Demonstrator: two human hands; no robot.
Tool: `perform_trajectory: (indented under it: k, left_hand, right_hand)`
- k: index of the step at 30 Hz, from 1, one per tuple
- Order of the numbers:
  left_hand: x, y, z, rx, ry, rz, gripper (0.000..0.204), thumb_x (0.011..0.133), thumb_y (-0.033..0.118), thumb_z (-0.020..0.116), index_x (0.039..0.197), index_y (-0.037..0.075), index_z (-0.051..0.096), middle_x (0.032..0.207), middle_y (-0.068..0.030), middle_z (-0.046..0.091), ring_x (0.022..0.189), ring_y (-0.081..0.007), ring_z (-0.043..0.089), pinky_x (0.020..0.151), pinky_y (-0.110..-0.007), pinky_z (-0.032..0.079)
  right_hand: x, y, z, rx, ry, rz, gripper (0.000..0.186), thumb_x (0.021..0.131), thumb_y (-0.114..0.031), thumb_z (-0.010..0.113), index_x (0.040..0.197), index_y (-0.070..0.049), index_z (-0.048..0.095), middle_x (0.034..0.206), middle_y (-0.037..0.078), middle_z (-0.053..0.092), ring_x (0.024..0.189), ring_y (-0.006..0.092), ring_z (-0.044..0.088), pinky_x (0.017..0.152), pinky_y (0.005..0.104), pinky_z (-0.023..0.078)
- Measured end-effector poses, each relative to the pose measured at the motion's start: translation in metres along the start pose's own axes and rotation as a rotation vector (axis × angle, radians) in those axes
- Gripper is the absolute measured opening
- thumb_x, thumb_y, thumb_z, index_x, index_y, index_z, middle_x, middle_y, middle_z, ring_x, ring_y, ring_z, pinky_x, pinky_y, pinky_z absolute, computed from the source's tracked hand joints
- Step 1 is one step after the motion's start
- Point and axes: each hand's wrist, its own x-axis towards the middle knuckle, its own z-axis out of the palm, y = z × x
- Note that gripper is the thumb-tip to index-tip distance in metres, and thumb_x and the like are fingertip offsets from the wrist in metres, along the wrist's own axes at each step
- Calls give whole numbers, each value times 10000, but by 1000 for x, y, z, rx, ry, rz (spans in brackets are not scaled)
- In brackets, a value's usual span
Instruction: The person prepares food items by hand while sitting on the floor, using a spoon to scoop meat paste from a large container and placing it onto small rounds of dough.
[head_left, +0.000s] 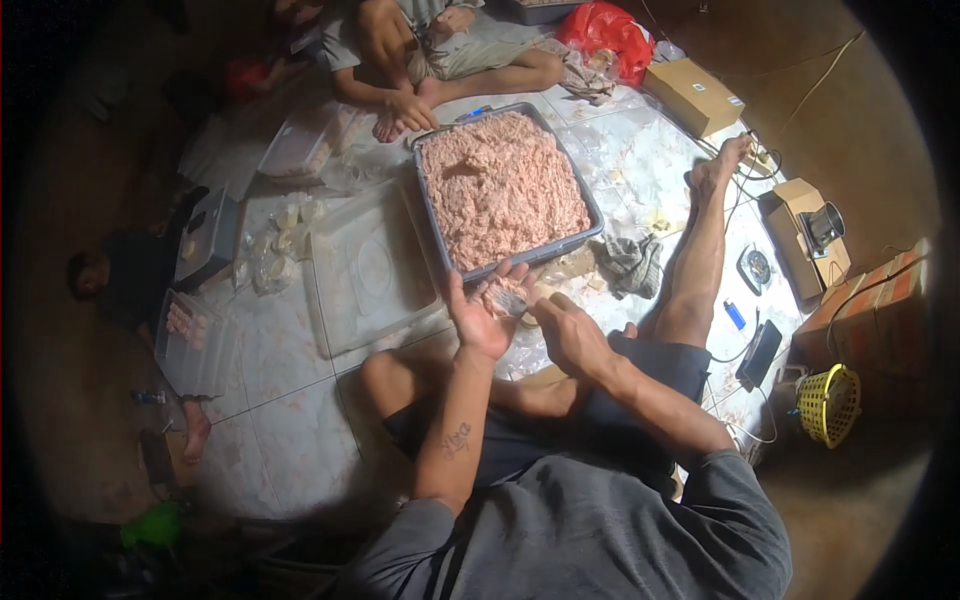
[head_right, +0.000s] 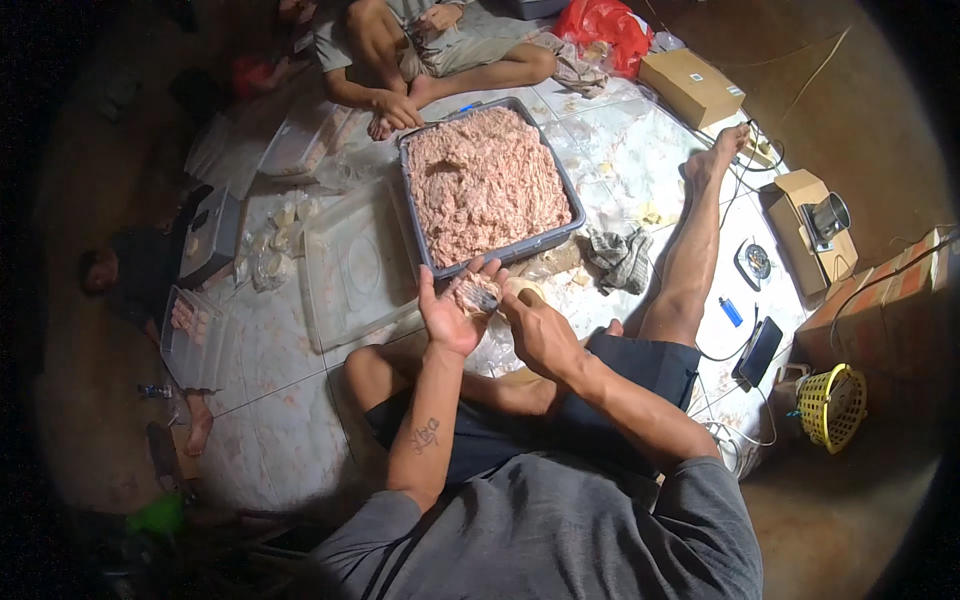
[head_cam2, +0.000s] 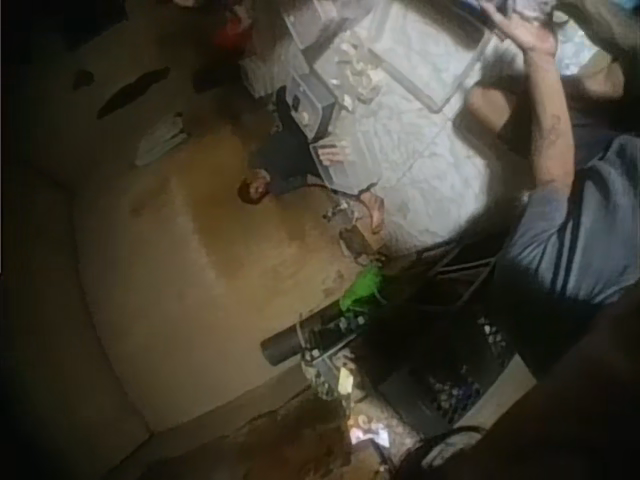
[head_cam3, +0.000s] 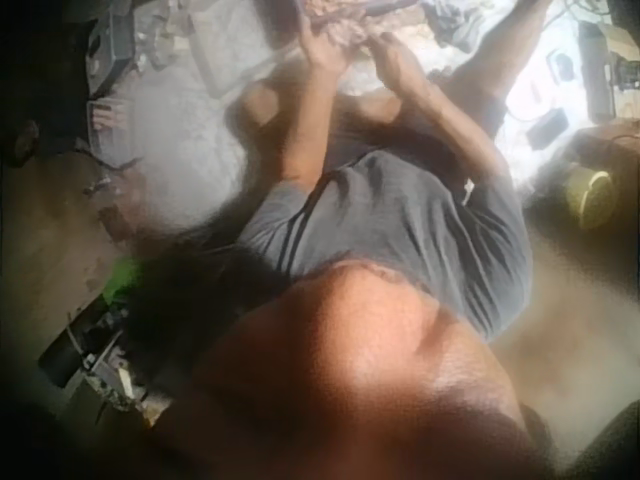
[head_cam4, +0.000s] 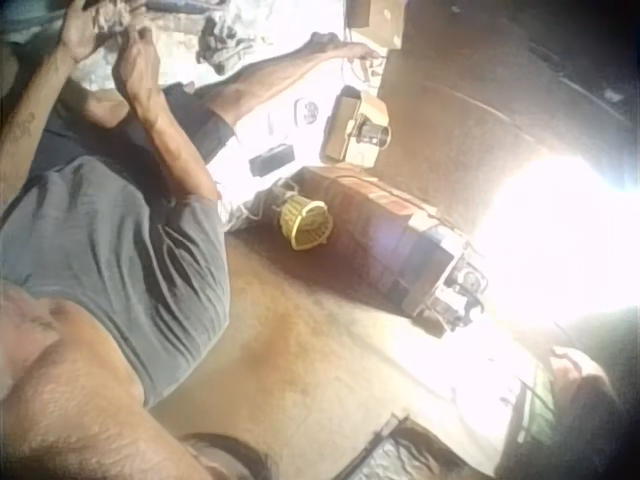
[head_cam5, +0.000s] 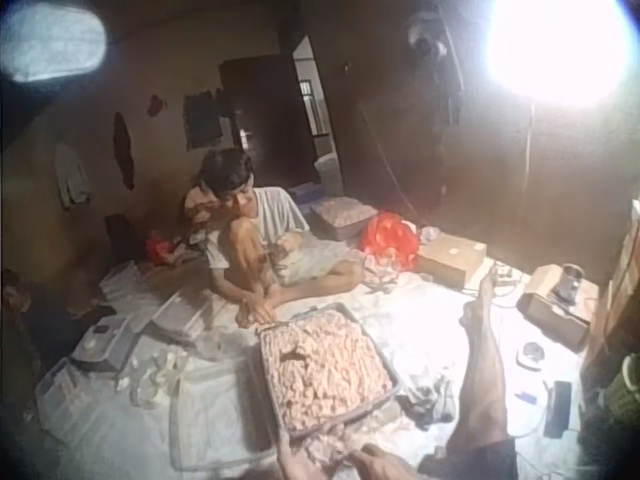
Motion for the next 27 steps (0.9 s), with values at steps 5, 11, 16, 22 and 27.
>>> perform_trajectory:
  k: [5,11,16,22,27]
  left_hand:
    - [4,5,-19,109,8,63,895,934,752,395,1305,-42,575,1215,-223,644,1095,-355,633,977,-518,511]
    - [-10,13,-15,-31,-306,-158,978,912,795,366,1486,5,414,1151,-203,688,922,-297,684,907,-477,542]
    - [-21,14,-8,-50,-355,-180,1033,901,820,330,1553,20,286,1247,-255,635,919,-317,690,928,-493,523]
    - [-25,19,-14,-101,-219,-187,1038,922,800,294,1506,-57,334,1380,-310,530,1176,-386,604,1078,-527,441]
    - [-30,22,-32,-49,-278,-198,1044,928,793,286,1452,-104,393,1426,-292,500,1325,-407,505,1145,-560,363]
  right_hand:
    - [1,-5,-15,261,318,132,180,865,25,618,1044,9,627,909,250,627,811,442,622,703,468,485]
    - [13,13,-25,176,339,53,101,864,26,634,964,15,623,897,220,618,836,407,632,705,438,491]
    - [23,28,4,53,318,-91,138,868,3,612,1005,-10,617,948,218,589,843,434,616,708,470,504]
    - [46,38,-11,-43,484,3,164,871,2,610,1029,-4,655,975,215,650,889,417,639,741,449,522]
    - [33,-1,-39,-106,-207,-276,307,918,-79,573,1220,-81,628,1058,159,637,862,381,654,730,451,541]
